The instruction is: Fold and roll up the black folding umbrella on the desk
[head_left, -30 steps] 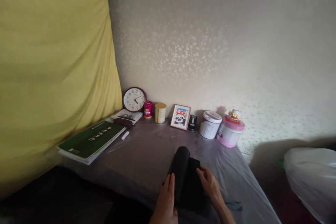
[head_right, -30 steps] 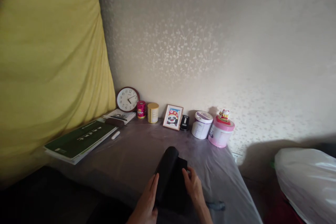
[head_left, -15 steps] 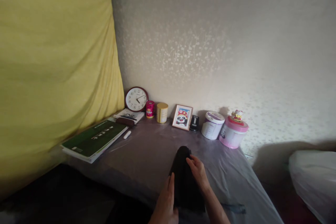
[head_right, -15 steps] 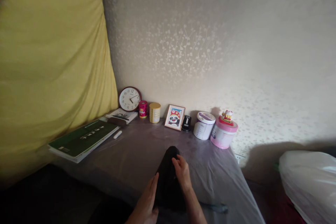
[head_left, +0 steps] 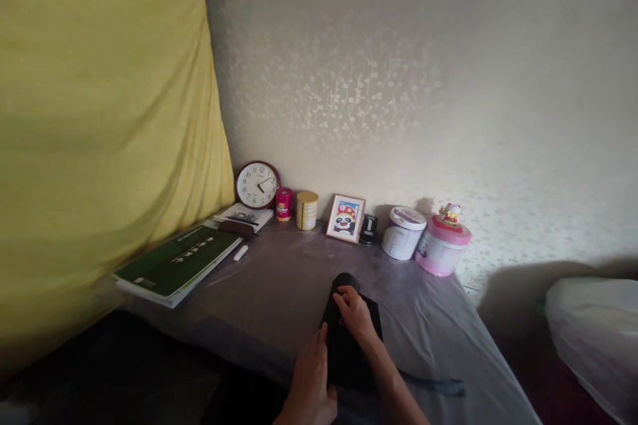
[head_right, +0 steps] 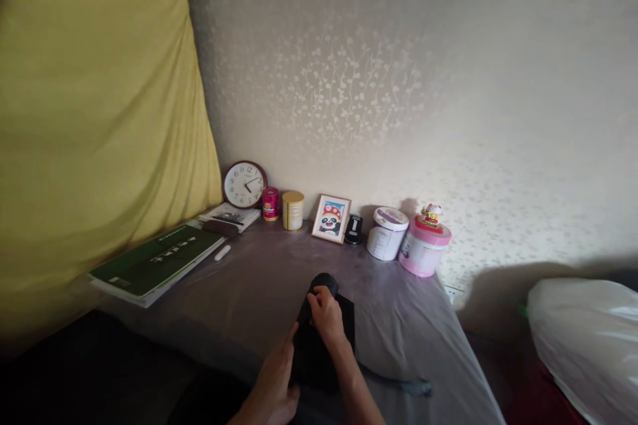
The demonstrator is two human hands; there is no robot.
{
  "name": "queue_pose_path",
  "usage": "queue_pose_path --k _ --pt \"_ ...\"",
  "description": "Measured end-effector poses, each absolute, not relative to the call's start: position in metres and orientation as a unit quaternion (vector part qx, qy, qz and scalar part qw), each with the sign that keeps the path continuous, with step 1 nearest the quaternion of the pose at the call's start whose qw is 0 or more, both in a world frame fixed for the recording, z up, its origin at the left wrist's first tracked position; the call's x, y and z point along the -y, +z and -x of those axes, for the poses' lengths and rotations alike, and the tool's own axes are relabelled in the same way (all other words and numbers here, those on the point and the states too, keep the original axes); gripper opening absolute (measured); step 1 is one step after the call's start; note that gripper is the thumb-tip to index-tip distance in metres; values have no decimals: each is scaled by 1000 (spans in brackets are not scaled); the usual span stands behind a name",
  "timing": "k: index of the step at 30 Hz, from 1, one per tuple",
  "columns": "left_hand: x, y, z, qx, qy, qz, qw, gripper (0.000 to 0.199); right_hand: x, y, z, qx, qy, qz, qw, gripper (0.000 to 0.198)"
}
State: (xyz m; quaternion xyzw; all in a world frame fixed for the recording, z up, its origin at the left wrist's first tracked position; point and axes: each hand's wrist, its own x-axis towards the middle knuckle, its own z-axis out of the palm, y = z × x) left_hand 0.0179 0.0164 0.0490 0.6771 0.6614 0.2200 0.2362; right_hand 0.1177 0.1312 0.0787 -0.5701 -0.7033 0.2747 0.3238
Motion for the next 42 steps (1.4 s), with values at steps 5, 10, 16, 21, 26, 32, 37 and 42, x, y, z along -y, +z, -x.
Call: queue_pose_path --k 5,10,16,21,26,32,37,42 --pt "-10 53 -16 -675 188 -674 234 85 -119 86 -115 739 294 513 322 18" --pt "-3 48 -12 -650 223 -700 197 96 -114 90 -117 764 259 502 311 16" --pt "1 73 -18 -658 197 -718 115 94 -115 89 -117 767 262 496 311 16" --pt "-6 80 -24 -657 100 -725 183 88 -108 87 -118 772 253 494 311 19" --pt "-10 66 -21 -629 146 -733 214 87 -93 84 -129 844 171 394 321 25" --pt "-12 68 -24 -648 133 -711 240 82 -117 68 -138 874 148 352 299 32" --pt "-13 65 -22 -654 144 -701 245 84 -157 61 -136 871 137 373 289 32" --pt "-14 64 -21 -657 146 -691 263 85 -189 55 -135 859 137 395 296 32"
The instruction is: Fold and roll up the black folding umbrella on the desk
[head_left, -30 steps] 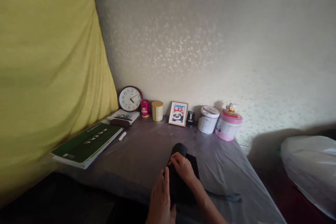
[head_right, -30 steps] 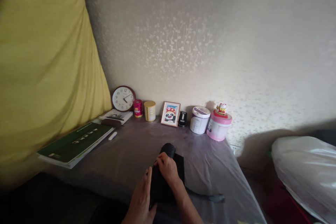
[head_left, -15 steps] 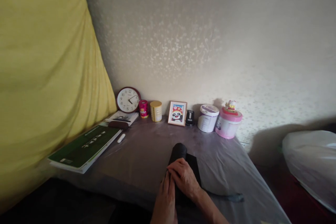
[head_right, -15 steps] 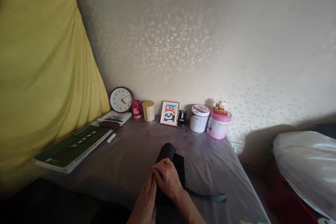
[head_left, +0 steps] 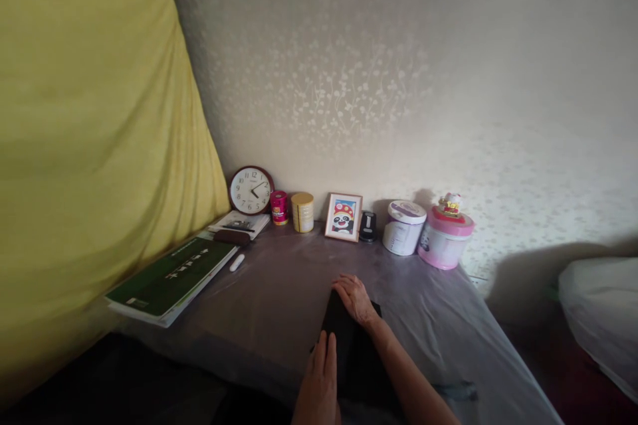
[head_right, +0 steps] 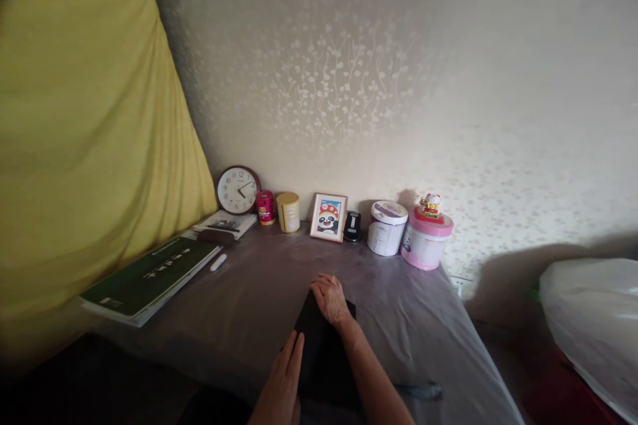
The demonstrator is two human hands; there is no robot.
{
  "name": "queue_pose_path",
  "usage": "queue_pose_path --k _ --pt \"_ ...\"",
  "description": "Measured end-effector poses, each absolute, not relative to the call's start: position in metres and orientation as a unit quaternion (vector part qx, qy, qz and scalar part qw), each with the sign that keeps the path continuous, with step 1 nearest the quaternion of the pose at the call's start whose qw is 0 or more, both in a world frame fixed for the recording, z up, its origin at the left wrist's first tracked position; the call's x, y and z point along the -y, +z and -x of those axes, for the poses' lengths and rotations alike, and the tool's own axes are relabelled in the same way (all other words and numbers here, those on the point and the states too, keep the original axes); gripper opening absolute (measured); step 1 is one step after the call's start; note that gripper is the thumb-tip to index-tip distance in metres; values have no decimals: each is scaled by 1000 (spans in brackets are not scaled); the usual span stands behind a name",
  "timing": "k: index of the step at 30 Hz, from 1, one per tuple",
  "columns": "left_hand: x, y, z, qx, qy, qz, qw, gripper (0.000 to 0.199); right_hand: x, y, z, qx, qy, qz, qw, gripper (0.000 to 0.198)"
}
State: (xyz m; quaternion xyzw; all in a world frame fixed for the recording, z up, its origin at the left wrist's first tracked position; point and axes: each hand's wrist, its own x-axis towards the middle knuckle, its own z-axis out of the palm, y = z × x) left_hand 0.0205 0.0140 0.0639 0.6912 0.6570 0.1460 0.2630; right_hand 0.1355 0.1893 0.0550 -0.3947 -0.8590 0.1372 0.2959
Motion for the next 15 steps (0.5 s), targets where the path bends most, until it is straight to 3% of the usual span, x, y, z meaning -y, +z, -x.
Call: queue_pose_path --k 7,15 --pt "-10 60 -19 -642 158 -708 249 87 -204 52 -158 775 118 536 314 35" --pt "-6 57 -18 -633 184 -719 219 84 -154 48 -222 682 119 643 328 38"
